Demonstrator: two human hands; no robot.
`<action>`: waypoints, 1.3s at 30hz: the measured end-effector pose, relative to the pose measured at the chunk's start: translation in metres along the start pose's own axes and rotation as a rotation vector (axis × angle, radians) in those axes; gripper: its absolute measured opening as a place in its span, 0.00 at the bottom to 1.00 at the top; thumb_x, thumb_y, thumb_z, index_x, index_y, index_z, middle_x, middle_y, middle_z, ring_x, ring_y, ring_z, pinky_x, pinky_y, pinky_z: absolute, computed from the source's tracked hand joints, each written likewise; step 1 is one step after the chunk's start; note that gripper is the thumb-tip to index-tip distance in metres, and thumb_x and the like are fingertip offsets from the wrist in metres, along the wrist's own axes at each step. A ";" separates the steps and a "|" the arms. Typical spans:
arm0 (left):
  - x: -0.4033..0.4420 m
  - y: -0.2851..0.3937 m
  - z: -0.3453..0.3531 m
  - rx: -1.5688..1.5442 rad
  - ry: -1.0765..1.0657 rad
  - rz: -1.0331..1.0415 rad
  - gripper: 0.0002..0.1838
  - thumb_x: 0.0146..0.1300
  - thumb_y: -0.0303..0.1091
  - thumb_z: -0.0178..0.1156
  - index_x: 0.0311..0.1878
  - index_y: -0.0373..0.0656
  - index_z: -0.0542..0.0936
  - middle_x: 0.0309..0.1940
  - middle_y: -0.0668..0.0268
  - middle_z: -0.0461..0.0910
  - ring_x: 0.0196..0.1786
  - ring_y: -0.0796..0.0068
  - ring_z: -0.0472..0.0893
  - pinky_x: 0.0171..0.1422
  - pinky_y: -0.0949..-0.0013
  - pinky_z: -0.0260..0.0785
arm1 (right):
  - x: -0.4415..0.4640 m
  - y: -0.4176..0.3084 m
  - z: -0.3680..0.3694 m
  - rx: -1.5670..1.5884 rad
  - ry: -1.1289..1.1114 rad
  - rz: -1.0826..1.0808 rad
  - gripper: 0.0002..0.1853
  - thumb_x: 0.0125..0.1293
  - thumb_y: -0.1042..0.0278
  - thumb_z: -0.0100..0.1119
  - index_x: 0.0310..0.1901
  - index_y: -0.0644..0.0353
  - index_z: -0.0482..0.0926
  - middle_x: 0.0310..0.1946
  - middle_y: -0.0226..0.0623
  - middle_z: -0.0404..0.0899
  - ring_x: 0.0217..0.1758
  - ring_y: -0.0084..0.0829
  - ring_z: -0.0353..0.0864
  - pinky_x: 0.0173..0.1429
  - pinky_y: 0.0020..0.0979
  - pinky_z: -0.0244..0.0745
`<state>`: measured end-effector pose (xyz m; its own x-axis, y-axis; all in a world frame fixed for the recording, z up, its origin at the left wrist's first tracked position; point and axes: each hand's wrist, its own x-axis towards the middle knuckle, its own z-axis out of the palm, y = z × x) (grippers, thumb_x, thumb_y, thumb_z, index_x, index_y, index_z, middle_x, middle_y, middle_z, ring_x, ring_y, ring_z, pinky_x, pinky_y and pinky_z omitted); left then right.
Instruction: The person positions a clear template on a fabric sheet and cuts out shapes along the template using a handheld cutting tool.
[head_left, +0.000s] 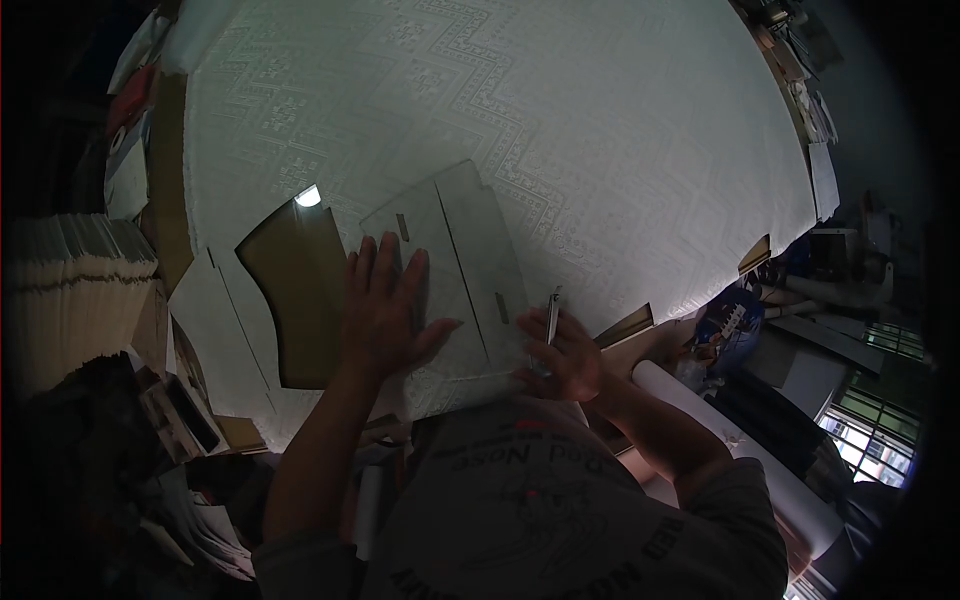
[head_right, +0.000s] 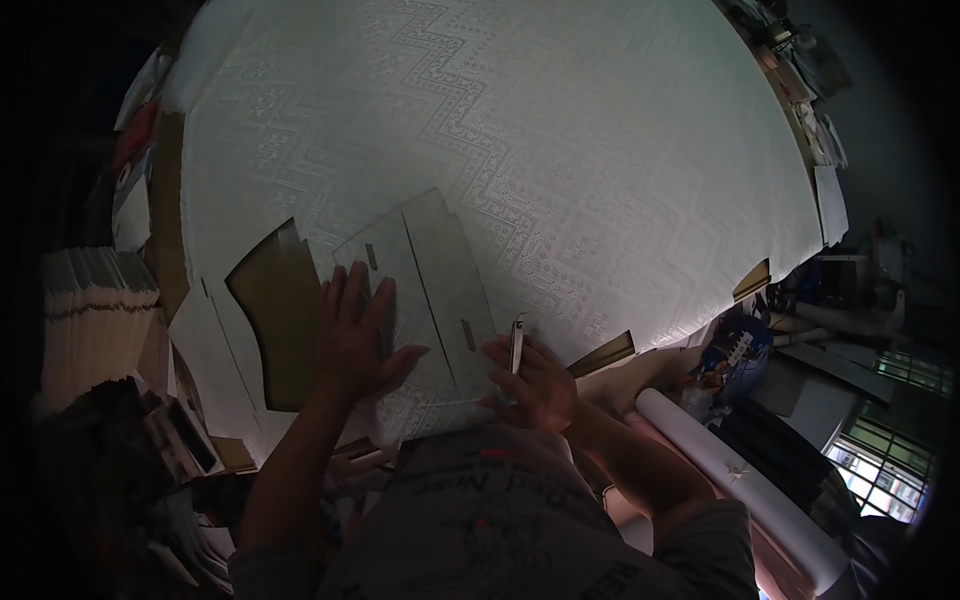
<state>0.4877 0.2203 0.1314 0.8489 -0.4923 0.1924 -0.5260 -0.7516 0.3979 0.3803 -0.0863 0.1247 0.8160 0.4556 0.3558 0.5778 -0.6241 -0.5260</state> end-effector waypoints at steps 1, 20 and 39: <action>0.000 0.000 0.000 0.004 0.001 0.001 0.52 0.56 0.67 0.75 0.78 0.49 0.72 0.84 0.41 0.56 0.84 0.28 0.55 0.84 0.27 0.47 | 0.000 0.001 0.000 -0.007 -0.001 -0.007 0.28 0.59 0.55 0.81 0.53 0.58 0.75 0.66 0.56 0.81 0.67 0.57 0.83 0.69 0.57 0.79; -0.003 0.000 0.003 0.066 0.034 0.017 0.51 0.57 0.69 0.73 0.77 0.47 0.72 0.82 0.41 0.58 0.83 0.30 0.55 0.85 0.29 0.47 | -0.003 -0.002 -0.001 0.013 -0.007 0.043 0.28 0.57 0.57 0.81 0.53 0.60 0.78 0.66 0.52 0.82 0.72 0.56 0.78 0.73 0.51 0.77; -0.005 -0.001 0.008 0.070 0.084 0.022 0.51 0.58 0.72 0.70 0.78 0.48 0.73 0.81 0.42 0.60 0.83 0.30 0.57 0.85 0.30 0.48 | -0.003 -0.003 0.001 0.006 -0.009 0.044 0.33 0.55 0.62 0.83 0.58 0.59 0.74 0.67 0.51 0.81 0.72 0.57 0.78 0.72 0.50 0.77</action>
<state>0.4833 0.2203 0.1232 0.8368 -0.4727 0.2763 -0.5445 -0.7711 0.3300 0.3759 -0.0849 0.1246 0.8407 0.4333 0.3249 0.5408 -0.6399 -0.5459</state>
